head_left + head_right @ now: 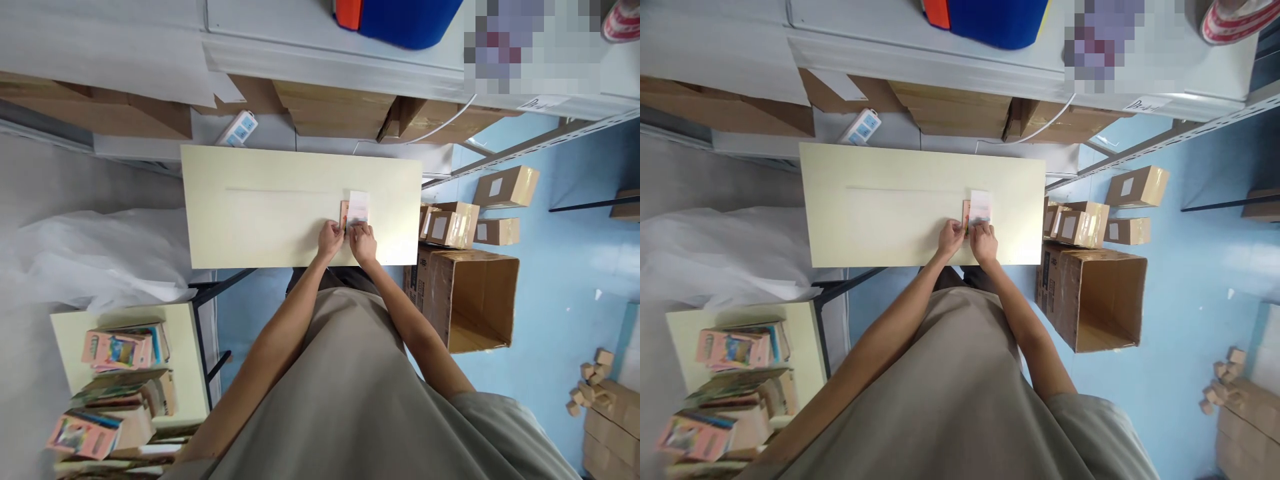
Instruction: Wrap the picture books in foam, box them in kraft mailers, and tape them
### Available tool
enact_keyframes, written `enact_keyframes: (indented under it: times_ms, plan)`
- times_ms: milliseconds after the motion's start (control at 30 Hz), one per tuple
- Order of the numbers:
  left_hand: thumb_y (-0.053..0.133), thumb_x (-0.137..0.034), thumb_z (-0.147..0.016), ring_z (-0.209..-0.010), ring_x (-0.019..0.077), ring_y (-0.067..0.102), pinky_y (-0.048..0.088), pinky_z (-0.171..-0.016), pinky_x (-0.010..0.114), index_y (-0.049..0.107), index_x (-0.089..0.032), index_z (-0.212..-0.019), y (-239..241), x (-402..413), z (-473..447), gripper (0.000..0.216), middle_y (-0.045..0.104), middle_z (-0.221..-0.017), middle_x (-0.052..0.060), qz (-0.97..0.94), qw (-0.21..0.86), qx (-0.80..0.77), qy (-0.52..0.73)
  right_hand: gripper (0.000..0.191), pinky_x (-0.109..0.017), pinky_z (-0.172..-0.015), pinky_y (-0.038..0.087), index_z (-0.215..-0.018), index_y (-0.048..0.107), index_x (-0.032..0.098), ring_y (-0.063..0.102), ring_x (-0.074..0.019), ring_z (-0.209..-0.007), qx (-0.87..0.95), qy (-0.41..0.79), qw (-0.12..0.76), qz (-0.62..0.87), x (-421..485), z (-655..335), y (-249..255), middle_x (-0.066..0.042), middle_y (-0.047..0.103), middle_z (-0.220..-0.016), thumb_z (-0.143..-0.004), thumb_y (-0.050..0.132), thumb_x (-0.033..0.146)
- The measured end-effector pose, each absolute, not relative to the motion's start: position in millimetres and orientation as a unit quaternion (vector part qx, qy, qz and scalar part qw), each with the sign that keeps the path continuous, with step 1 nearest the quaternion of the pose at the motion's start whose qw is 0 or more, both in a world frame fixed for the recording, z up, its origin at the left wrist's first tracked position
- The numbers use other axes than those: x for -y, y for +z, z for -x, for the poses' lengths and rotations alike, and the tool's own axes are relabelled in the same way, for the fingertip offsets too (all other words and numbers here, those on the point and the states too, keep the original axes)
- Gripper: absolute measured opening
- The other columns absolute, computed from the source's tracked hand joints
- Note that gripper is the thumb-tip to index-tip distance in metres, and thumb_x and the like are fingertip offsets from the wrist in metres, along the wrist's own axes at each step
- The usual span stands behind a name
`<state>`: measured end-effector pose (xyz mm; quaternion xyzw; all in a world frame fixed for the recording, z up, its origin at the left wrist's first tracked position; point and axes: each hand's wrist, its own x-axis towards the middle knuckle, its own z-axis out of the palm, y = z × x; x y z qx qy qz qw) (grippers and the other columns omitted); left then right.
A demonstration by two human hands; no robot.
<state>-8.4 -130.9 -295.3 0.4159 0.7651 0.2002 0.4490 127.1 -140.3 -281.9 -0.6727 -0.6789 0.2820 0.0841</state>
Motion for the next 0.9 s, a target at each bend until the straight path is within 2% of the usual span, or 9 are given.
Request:
enact_keyframes:
  times_ms: [133, 267, 400, 533, 633, 733, 833, 900]
  plan:
    - [0.074, -0.041, -0.099, -0.099, 0.0250, 0.075, 0.052, -0.089, 0.033, 0.066, -0.022, -0.097, -295, 130, 5, 0.021, 0.078, -0.099, 0.008, -0.419, 0.441, -0.772, 0.185, 0.032, -0.041, -0.100, 0.058, -0.117, 0.072, 0.020, 0.064, -0.0288, -0.121, 0.689, 0.303, 0.055, 0.655, 135, -137, -274, -0.015, 0.071, -0.136, -0.115, 0.040, 0.024]
    - [0.086, -0.034, -0.089, -0.098, 0.0244, 0.073, 0.051, -0.089, 0.034, 0.062, -0.023, -0.090, -298, 128, 0, 0.026, 0.076, -0.097, 0.006, -0.428, 0.436, -0.777, 0.150, 0.032, -0.041, -0.098, 0.058, -0.130, 0.069, 0.020, 0.069, -0.0290, -0.115, 0.655, 0.314, 0.069, 0.684, 111, -155, -271, -0.016, 0.071, -0.134, -0.111, 0.044, 0.024]
    - [0.085, -0.026, -0.087, -0.101, 0.0240, 0.071, 0.052, -0.094, 0.035, 0.061, -0.023, -0.090, -304, 128, -1, 0.025, 0.075, -0.099, 0.005, -0.433, 0.432, -0.777, 0.150, 0.038, -0.045, -0.102, 0.058, -0.140, 0.062, 0.016, 0.070, -0.0315, -0.118, 0.568, 0.301, 0.093, 0.761, 75, -163, -280, -0.021, 0.069, -0.139, -0.106, 0.054, 0.030]
    - [0.082, -0.021, -0.089, -0.097, 0.0224, 0.071, 0.052, -0.092, 0.035, 0.057, -0.024, -0.086, -308, 129, 2, 0.024, 0.075, -0.096, 0.004, -0.428, 0.451, -0.765, 0.169, 0.032, -0.044, -0.104, 0.058, -0.132, 0.065, 0.019, 0.073, -0.0300, -0.118, 0.498, 0.340, 0.057, 0.796, 45, -154, -290, -0.017, 0.077, -0.128, -0.103, 0.059, 0.030]
    - [0.082, -0.015, -0.086, -0.094, 0.0217, 0.071, 0.052, -0.089, 0.034, 0.057, -0.023, -0.087, -310, 130, 2, 0.026, 0.074, -0.093, 0.003, -0.408, 0.463, -0.763, 0.192, 0.020, -0.043, -0.103, 0.058, -0.114, 0.071, 0.021, 0.074, -0.0300, -0.114, 0.483, 0.351, 0.042, 0.801, 32, -147, -290, -0.016, 0.080, -0.123, -0.103, 0.061, 0.034]
    - [0.079, -0.010, -0.085, -0.093, 0.0213, 0.069, 0.051, -0.089, 0.035, 0.058, -0.023, -0.093, -311, 133, -1, 0.025, 0.074, -0.095, 0.004, -0.400, 0.461, -0.764, 0.212, 0.018, -0.041, -0.100, 0.058, -0.100, 0.071, 0.022, 0.075, -0.0305, -0.109, 0.493, 0.355, 0.033, 0.794, 27, -144, -286, -0.016, 0.081, -0.114, -0.100, 0.067, 0.039]
    - [0.069, -0.005, -0.088, -0.098, 0.0222, 0.068, 0.052, -0.097, 0.038, 0.061, -0.023, -0.093, -313, 136, -6, 0.020, 0.072, -0.098, 0.005, -0.423, 0.436, -0.761, 0.229, 0.018, -0.042, -0.097, 0.058, -0.100, 0.067, 0.022, 0.074, -0.0307, -0.106, 0.515, 0.343, 0.037, 0.785, 25, -142, -279, -0.016, 0.080, -0.111, -0.098, 0.069, 0.040]
    - [0.065, -0.007, -0.091, -0.106, 0.0249, 0.067, 0.052, -0.105, 0.042, 0.064, -0.023, -0.089, -313, 140, -11, 0.016, 0.071, -0.102, 0.008, -0.441, 0.419, -0.757, 0.238, 0.018, -0.044, -0.099, 0.058, -0.109, 0.064, 0.022, 0.073, -0.0309, -0.106, 0.533, 0.328, 0.046, 0.779, 26, -138, -274, -0.016, 0.079, -0.112, -0.098, 0.066, 0.036]
